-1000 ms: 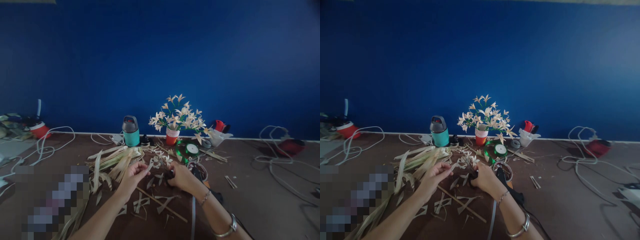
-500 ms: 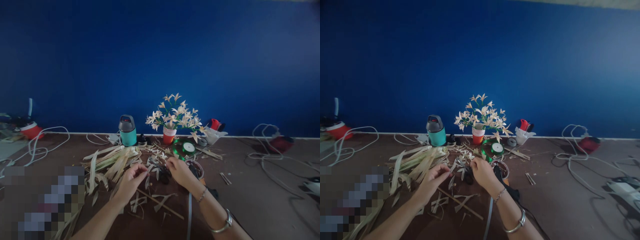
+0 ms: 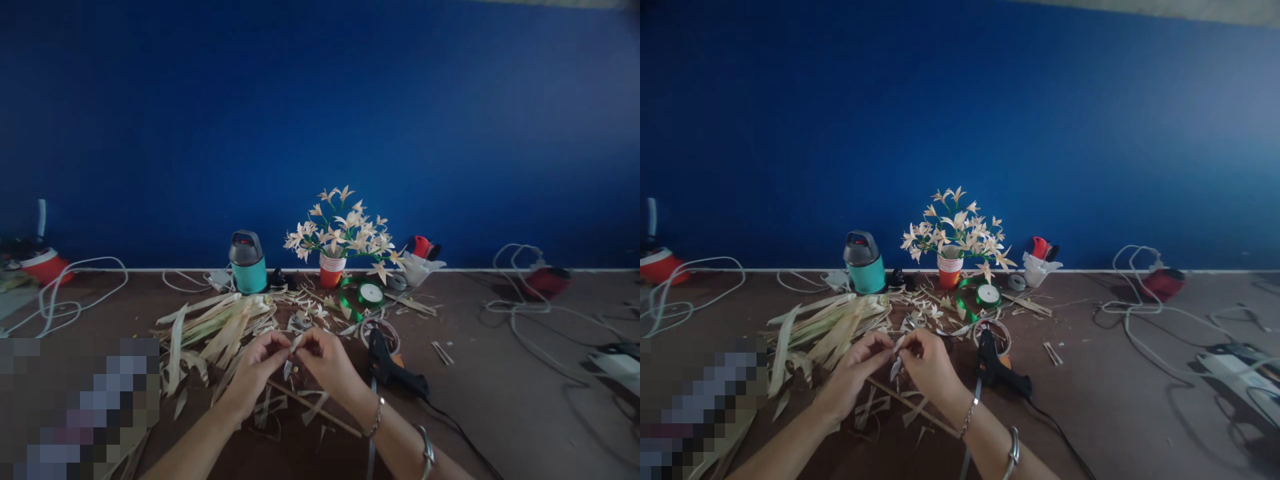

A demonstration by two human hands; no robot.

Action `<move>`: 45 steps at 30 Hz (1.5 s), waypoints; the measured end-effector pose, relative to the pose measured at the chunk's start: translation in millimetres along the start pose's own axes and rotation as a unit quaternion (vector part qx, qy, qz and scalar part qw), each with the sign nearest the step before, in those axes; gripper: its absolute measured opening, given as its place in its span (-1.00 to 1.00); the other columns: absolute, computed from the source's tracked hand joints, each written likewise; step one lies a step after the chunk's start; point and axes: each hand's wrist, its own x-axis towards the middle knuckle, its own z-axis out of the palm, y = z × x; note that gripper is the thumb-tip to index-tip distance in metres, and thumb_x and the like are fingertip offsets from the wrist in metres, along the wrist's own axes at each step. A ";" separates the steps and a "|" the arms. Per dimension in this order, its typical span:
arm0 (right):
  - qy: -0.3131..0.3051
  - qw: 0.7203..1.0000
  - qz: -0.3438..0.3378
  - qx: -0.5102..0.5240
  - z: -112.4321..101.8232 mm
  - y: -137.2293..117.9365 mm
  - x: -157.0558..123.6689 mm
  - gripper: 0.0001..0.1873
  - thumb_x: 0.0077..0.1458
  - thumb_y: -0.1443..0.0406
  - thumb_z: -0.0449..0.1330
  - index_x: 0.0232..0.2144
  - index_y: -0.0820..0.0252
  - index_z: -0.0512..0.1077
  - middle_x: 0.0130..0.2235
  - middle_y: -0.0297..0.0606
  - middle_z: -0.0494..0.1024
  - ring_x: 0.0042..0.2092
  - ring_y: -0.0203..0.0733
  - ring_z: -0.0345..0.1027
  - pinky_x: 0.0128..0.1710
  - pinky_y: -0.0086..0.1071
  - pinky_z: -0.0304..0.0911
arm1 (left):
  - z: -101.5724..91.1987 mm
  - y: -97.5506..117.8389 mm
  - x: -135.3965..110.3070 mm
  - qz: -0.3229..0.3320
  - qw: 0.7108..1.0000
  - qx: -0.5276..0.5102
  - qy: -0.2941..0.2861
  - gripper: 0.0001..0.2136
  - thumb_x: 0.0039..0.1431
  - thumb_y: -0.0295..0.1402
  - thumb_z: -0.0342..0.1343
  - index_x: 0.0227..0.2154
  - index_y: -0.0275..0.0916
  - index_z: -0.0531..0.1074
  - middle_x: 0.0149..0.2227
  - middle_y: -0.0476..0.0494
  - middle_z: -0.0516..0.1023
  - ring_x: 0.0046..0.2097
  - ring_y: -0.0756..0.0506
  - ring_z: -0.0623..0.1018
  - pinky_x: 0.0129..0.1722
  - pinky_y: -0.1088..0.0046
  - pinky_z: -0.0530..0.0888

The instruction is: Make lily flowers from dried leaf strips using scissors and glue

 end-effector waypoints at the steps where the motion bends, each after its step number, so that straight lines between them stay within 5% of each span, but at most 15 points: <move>1: 0.002 0.999 0.006 0.031 4.1 0.1 -2.2 -0.95 -0.08 0.35 0.14 -0.47 0.23 0.40 -0.51 -0.36 0.42 -0.48 -0.34 0.27 -0.50 -0.51 0.19 | -0.5 -0.6 -0.1 -0.004 1.000 -0.024 -0.008 -0.85 -0.06 -0.31 0.21 -0.44 -0.23 0.38 -0.50 0.04 0.44 -0.46 0.01 0.40 -0.43 0.54 0.31; 5: -0.036 0.991 0.027 0.125 7.3 -0.6 -5.6 -0.74 -0.08 0.26 0.21 -0.27 0.22 0.42 -0.44 -0.35 0.44 -0.48 -0.34 0.28 -0.49 -0.49 0.21 | -2.7 -4.8 0.5 -0.018 0.996 -0.081 -0.036 -0.85 -0.06 -0.36 0.21 -0.51 -0.24 0.33 -0.53 0.06 0.40 -0.48 0.03 0.37 -0.46 0.56 0.29; 10: -0.021 0.994 0.029 0.102 3.6 2.5 -2.4 -0.81 -0.06 0.20 0.21 -0.51 0.23 0.44 -0.55 -0.37 0.43 -0.53 -0.35 0.25 -0.53 -0.50 0.17 | -1.7 -2.4 -1.8 -0.025 0.995 -0.085 -0.052 -0.88 -0.03 -0.35 0.16 -0.48 -0.24 0.34 -0.54 0.06 0.38 -0.48 0.02 0.37 -0.45 0.56 0.29; 14: 0.014 0.998 0.003 0.068 1.5 1.6 -0.6 -0.85 -0.07 0.24 0.21 -0.55 0.23 0.44 -0.54 -0.36 0.44 -0.48 -0.32 0.28 -0.47 -0.49 0.19 | 0.0 3.8 -2.4 0.000 0.999 0.052 -0.015 -0.84 -0.01 -0.26 0.15 -0.44 -0.25 0.40 -0.51 0.02 0.39 -0.45 -0.02 0.37 -0.44 0.52 0.29; 20: 0.032 0.997 -0.056 -0.028 -4.5 -3.3 -1.2 -0.91 -0.04 0.34 0.15 -0.53 0.23 0.44 -0.48 -0.32 0.47 -0.40 -0.28 0.31 -0.38 -0.46 0.20 | -2.7 1.4 1.8 0.115 0.962 0.244 0.029 -0.80 0.02 -0.25 0.09 -0.59 -0.25 0.42 -0.53 -0.03 0.39 -0.41 -0.06 0.38 -0.39 0.48 0.31; 27: 0.095 0.970 -0.169 -0.150 -4.3 -2.4 -3.3 -0.84 0.04 0.40 0.06 -0.55 0.20 0.35 -0.47 -0.32 0.39 -0.39 -0.28 0.25 -0.37 -0.45 0.15 | -3.8 -2.2 2.4 0.155 0.947 0.273 0.065 -0.83 0.02 -0.28 0.10 -0.59 -0.23 0.45 -0.51 -0.05 0.45 -0.39 -0.10 0.43 -0.35 0.46 0.33; 32: 0.172 0.957 -0.122 -0.197 -26.9 -8.2 7.3 -0.79 0.15 0.29 -0.01 -0.48 0.20 0.33 -0.49 -0.32 0.38 -0.43 -0.28 0.24 -0.43 -0.46 0.11 | -11.0 -1.3 6.1 0.139 0.949 0.252 0.132 -0.83 -0.01 -0.26 0.16 -0.59 -0.22 0.46 -0.52 -0.03 0.48 -0.37 -0.12 0.45 -0.34 0.47 0.31; 34: 0.132 0.957 -0.093 -0.243 -38.8 -11.8 11.6 -0.67 0.19 0.26 -0.06 -0.57 0.19 0.33 -0.56 -0.33 0.37 -0.48 -0.29 0.23 -0.46 -0.46 0.08 | -15.3 -2.2 8.7 0.131 0.947 0.246 0.158 -0.82 0.01 -0.21 0.15 -0.55 -0.22 0.46 -0.51 -0.02 0.49 -0.37 -0.11 0.45 -0.34 0.47 0.31; 37: 0.012 0.933 -0.069 -0.354 -43.6 -15.8 9.2 -0.75 0.05 0.30 0.08 -0.62 0.20 0.40 -0.53 -0.28 0.48 -0.45 -0.26 0.31 -0.45 -0.46 0.08 | -19.1 -4.1 11.5 0.126 0.949 0.227 0.182 -0.79 0.00 -0.17 0.16 -0.50 -0.22 0.49 -0.49 -0.02 0.51 -0.38 -0.11 0.45 -0.37 0.47 0.31; 40: -0.129 0.896 -0.043 -0.422 -28.2 -19.3 -4.4 -0.88 -0.09 0.30 0.16 -0.50 0.18 0.51 -0.44 -0.23 0.59 -0.39 -0.16 0.43 -0.43 -0.43 0.14 | -19.7 -4.8 12.1 0.132 0.948 0.211 0.198 -0.79 -0.02 -0.17 0.19 -0.49 -0.23 0.51 -0.47 -0.04 0.54 -0.36 -0.13 0.47 -0.35 0.46 0.34; 45: -0.227 0.831 -0.039 -0.507 6.9 -28.3 -25.0 -0.76 -0.13 0.38 0.15 -0.33 0.27 0.51 -0.33 -0.03 0.60 -0.30 0.00 0.49 -0.40 -0.37 0.24 | -19.4 -2.8 12.0 0.126 0.948 0.189 0.222 -0.77 -0.03 -0.17 0.18 -0.46 -0.25 0.52 -0.48 -0.08 0.54 -0.38 -0.13 0.48 -0.37 0.44 0.36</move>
